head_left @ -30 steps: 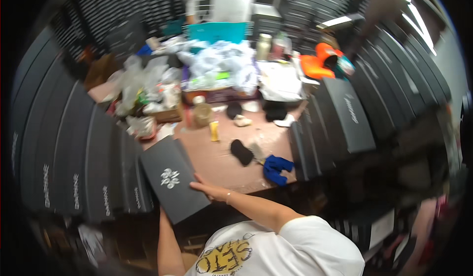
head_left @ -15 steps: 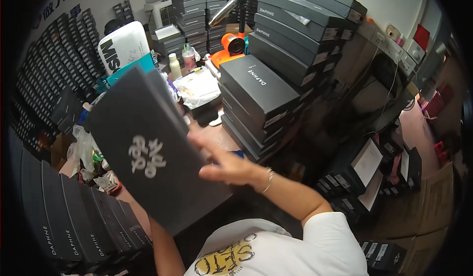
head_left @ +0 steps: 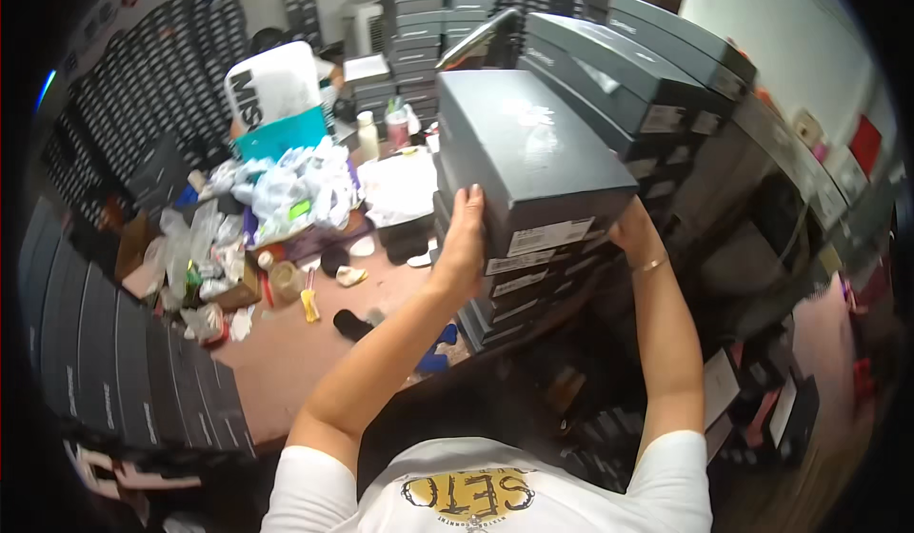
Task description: Cleaning a pair of gold high-heeled shoes and packing them into a shoebox.
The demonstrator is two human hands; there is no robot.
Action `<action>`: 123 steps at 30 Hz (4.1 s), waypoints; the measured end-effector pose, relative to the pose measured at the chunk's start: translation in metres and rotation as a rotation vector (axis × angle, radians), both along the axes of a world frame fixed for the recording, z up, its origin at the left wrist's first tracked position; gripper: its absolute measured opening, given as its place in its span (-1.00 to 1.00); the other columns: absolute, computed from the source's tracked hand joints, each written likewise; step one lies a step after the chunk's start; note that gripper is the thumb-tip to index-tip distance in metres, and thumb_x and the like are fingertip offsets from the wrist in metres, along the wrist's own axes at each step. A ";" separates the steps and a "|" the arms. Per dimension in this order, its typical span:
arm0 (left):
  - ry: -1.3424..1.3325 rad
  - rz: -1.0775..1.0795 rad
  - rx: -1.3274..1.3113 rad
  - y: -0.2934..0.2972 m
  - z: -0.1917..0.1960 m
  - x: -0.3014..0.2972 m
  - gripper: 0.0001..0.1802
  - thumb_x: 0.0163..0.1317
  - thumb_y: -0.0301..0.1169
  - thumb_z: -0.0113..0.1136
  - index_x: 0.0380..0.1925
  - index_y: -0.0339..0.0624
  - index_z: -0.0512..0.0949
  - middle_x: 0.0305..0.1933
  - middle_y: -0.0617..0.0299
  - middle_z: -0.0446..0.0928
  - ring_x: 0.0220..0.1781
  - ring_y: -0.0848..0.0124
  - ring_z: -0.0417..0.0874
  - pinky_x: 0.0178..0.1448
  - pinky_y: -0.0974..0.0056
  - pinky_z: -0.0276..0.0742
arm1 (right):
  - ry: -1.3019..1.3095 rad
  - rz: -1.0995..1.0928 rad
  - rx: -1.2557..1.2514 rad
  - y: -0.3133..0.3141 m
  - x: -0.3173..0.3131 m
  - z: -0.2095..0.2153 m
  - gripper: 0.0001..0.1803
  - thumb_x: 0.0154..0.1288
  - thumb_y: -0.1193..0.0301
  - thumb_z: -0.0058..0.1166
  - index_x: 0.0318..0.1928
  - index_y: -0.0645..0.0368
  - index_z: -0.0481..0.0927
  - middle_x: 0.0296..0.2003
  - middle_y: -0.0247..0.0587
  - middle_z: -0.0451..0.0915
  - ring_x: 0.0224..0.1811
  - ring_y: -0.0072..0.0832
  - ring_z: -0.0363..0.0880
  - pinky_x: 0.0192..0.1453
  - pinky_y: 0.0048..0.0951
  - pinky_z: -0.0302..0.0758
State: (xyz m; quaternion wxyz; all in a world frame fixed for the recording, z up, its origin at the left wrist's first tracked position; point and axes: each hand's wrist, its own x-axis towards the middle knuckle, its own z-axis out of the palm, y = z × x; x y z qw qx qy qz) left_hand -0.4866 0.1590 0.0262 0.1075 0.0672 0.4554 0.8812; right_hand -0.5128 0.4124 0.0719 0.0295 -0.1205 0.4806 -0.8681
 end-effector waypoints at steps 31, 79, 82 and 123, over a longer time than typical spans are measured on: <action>-0.294 0.745 -0.343 -0.355 -0.177 0.377 -0.54 0.38 -0.23 0.04 0.16 -0.29 0.37 0.04 0.11 0.50 0.03 0.39 0.55 0.12 0.30 0.48 | 1.558 0.204 0.344 -0.556 0.233 0.142 -0.45 0.04 0.42 0.32 0.09 0.12 0.48 0.05 -0.05 0.44 -0.01 -0.20 0.51 -0.04 -0.30 0.49; -0.694 1.053 0.045 -0.332 -0.237 0.275 -0.26 0.22 0.20 0.06 0.17 -0.15 0.34 0.06 0.29 0.43 0.05 0.40 0.44 0.00 0.23 0.42 | 0.868 0.820 1.137 -0.534 0.130 -0.273 -0.18 0.28 0.02 0.07 0.36 0.29 0.15 0.34 0.25 0.11 0.42 0.01 0.05 0.43 -0.12 0.07; -0.413 1.114 -0.543 -0.367 -0.239 0.291 -0.29 0.27 0.01 0.11 0.20 -0.36 0.28 0.09 0.01 0.43 0.13 0.18 0.47 0.20 0.17 0.38 | 0.855 0.865 0.946 -0.519 0.150 -0.262 -0.20 0.19 0.11 0.20 0.34 0.19 0.20 0.35 0.28 0.05 0.41 0.14 0.01 0.42 -0.04 0.08; 0.118 -0.104 -0.749 -0.150 -0.178 0.023 -0.38 0.45 -0.13 -0.19 0.40 -0.18 0.05 0.43 -0.08 0.09 0.40 0.16 0.22 0.42 0.17 0.11 | -0.794 -0.636 0.350 -0.148 0.228 -0.373 -0.46 0.36 0.06 0.01 0.22 0.05 0.31 -0.06 -0.20 0.50 -0.28 -0.49 0.57 -0.35 -0.45 0.54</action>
